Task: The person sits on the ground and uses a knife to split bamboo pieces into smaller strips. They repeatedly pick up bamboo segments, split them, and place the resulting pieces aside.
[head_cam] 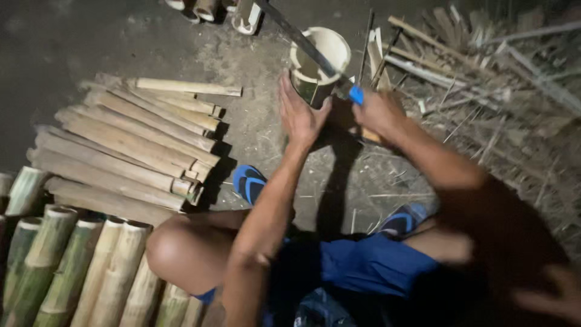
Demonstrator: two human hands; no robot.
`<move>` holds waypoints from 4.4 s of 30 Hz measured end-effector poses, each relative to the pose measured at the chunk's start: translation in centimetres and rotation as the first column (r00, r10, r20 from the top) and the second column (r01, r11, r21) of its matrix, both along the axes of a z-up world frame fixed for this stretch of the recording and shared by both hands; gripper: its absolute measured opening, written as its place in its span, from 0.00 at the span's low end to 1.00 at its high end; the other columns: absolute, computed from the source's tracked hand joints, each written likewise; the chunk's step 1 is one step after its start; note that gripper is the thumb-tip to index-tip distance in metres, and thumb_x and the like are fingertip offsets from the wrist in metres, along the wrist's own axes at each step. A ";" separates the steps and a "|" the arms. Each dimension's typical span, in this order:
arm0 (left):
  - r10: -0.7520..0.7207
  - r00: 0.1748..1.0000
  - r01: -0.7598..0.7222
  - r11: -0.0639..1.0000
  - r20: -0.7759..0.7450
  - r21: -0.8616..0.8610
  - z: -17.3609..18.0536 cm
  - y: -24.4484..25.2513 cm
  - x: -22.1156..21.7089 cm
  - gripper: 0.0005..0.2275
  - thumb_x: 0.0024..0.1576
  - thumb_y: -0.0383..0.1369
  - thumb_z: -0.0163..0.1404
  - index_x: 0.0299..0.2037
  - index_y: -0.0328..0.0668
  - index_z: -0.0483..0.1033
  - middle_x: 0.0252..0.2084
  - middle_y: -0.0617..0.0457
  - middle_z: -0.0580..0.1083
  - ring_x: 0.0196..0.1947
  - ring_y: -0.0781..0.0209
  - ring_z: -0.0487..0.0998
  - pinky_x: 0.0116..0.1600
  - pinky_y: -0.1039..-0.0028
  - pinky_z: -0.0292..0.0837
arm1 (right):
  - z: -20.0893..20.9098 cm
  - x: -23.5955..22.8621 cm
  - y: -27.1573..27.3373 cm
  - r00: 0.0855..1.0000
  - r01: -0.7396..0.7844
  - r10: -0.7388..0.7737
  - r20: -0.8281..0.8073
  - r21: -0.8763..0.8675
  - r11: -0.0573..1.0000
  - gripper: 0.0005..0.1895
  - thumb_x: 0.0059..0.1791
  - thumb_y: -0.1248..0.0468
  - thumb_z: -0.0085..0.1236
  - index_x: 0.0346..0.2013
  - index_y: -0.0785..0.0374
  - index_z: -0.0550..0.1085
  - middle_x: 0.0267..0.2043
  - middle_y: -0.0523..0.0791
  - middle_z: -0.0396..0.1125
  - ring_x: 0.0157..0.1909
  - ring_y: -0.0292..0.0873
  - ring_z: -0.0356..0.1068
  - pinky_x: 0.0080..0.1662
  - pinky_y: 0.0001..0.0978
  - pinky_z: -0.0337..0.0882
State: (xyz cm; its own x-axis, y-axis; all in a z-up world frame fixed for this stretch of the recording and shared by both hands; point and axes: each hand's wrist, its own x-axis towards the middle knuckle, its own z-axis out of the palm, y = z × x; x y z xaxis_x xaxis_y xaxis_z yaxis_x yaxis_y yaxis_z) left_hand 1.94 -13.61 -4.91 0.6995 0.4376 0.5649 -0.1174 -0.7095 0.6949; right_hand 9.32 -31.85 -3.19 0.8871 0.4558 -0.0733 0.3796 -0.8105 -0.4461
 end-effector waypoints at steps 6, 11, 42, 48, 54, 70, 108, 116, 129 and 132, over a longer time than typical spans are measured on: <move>-0.118 0.974 0.108 0.992 -0.192 -0.062 1.9 2.9 -1.5 0.58 0.38 0.45 0.72 0.73 0.31 0.43 0.65 0.30 0.63 0.66 0.32 0.64 0.69 0.54 0.61 | 1.5 -6.8 1.1 0.944 0.091 0.083 -0.320 0.494 0.864 0.16 0.50 0.60 0.56 0.50 0.61 0.70 0.27 0.48 0.68 0.27 0.45 0.68 0.31 0.42 0.69; -0.457 0.838 0.451 0.888 -0.298 -0.094 2.2 10.2 -2.4 0.49 0.44 0.37 0.71 0.72 0.34 0.50 0.69 0.34 0.65 0.71 0.39 0.65 0.73 0.59 0.60 | 3.0 -12.5 -0.6 0.997 -0.001 0.046 -0.054 0.632 0.775 0.12 0.59 0.60 0.51 0.53 0.64 0.66 0.32 0.47 0.71 0.31 0.45 0.74 0.38 0.40 0.74; -0.172 0.983 0.178 0.976 -0.060 0.122 -0.8 4.0 -1.2 0.56 0.41 0.42 0.75 0.73 0.34 0.43 0.72 0.33 0.58 0.70 0.34 0.62 0.74 0.52 0.59 | -3.5 -3.2 0.0 0.998 0.022 -0.040 0.056 0.299 0.954 0.13 0.56 0.55 0.56 0.39 0.63 0.74 0.29 0.50 0.70 0.29 0.46 0.68 0.32 0.41 0.67; -0.157 0.984 0.157 0.988 -0.080 -0.004 -0.6 3.5 -0.6 0.55 0.45 0.39 0.71 0.77 0.34 0.41 0.74 0.34 0.58 0.73 0.34 0.62 0.76 0.54 0.59 | 0.8 -1.7 1.0 0.830 0.309 -0.171 -0.531 0.183 0.933 0.14 0.56 0.57 0.48 0.48 0.64 0.71 0.33 0.50 0.68 0.28 0.46 0.69 0.31 0.46 0.72; 0.024 1.000 -0.024 1.000 0.013 0.004 -1.1 4.7 -3.2 0.60 0.40 0.43 0.75 0.74 0.32 0.39 0.72 0.29 0.55 0.72 0.31 0.57 0.75 0.53 0.55 | 4.2 -9.4 4.8 0.994 -0.010 0.045 -0.103 0.310 0.951 0.20 0.51 0.56 0.60 0.48 0.66 0.67 0.32 0.51 0.70 0.32 0.48 0.71 0.33 0.43 0.70; -0.591 0.746 0.555 0.806 -0.307 -0.206 3.2 16.1 -1.9 0.55 0.37 0.35 0.71 0.76 0.35 0.49 0.73 0.39 0.62 0.76 0.45 0.61 0.79 0.60 0.54 | 3.0 -12.7 2.0 0.986 -0.095 0.018 0.164 0.475 0.875 0.22 0.56 0.64 0.51 0.64 0.68 0.61 0.44 0.63 0.70 0.44 0.67 0.73 0.45 0.54 0.73; -0.412 0.890 0.389 0.910 -0.197 -0.143 3.4 14.0 -3.0 0.62 0.40 0.46 0.78 0.77 0.33 0.42 0.77 0.39 0.59 0.77 0.49 0.62 0.80 0.59 0.58 | 6.5 -9.3 5.6 0.996 -0.066 0.085 -0.018 0.473 0.879 0.14 0.56 0.58 0.51 0.51 0.62 0.64 0.32 0.57 0.71 0.35 0.63 0.74 0.34 0.52 0.70; -0.444 0.888 0.426 0.893 -0.119 -0.147 -0.2 10.2 -3.5 0.67 0.40 0.47 0.76 0.76 0.31 0.29 0.77 0.30 0.51 0.77 0.37 0.57 0.78 0.57 0.55 | -7.7 -6.6 4.3 0.438 0.326 0.493 -0.751 0.644 0.692 0.20 0.59 0.54 0.60 0.44 0.68 0.66 0.25 0.50 0.57 0.25 0.51 0.57 0.32 0.43 0.65; -0.263 0.949 0.263 0.964 -0.171 -0.025 0.5 2.2 -1.0 0.55 0.40 0.40 0.73 0.74 0.35 0.46 0.69 0.32 0.63 0.69 0.36 0.66 0.71 0.56 0.65 | -8.8 -4.9 -5.4 0.985 0.106 -0.067 -0.157 0.253 0.962 0.13 0.54 0.54 0.56 0.43 0.60 0.75 0.31 0.49 0.68 0.30 0.50 0.69 0.32 0.46 0.69; -0.201 0.964 0.197 0.980 -0.175 -0.038 0.3 4.7 -0.9 0.54 0.43 0.42 0.73 0.74 0.36 0.44 0.69 0.32 0.62 0.69 0.36 0.66 0.71 0.55 0.65 | -16.7 -5.7 -5.0 0.967 -0.016 -0.091 0.240 0.408 0.913 0.12 0.56 0.58 0.58 0.45 0.66 0.74 0.32 0.50 0.70 0.32 0.51 0.73 0.38 0.47 0.71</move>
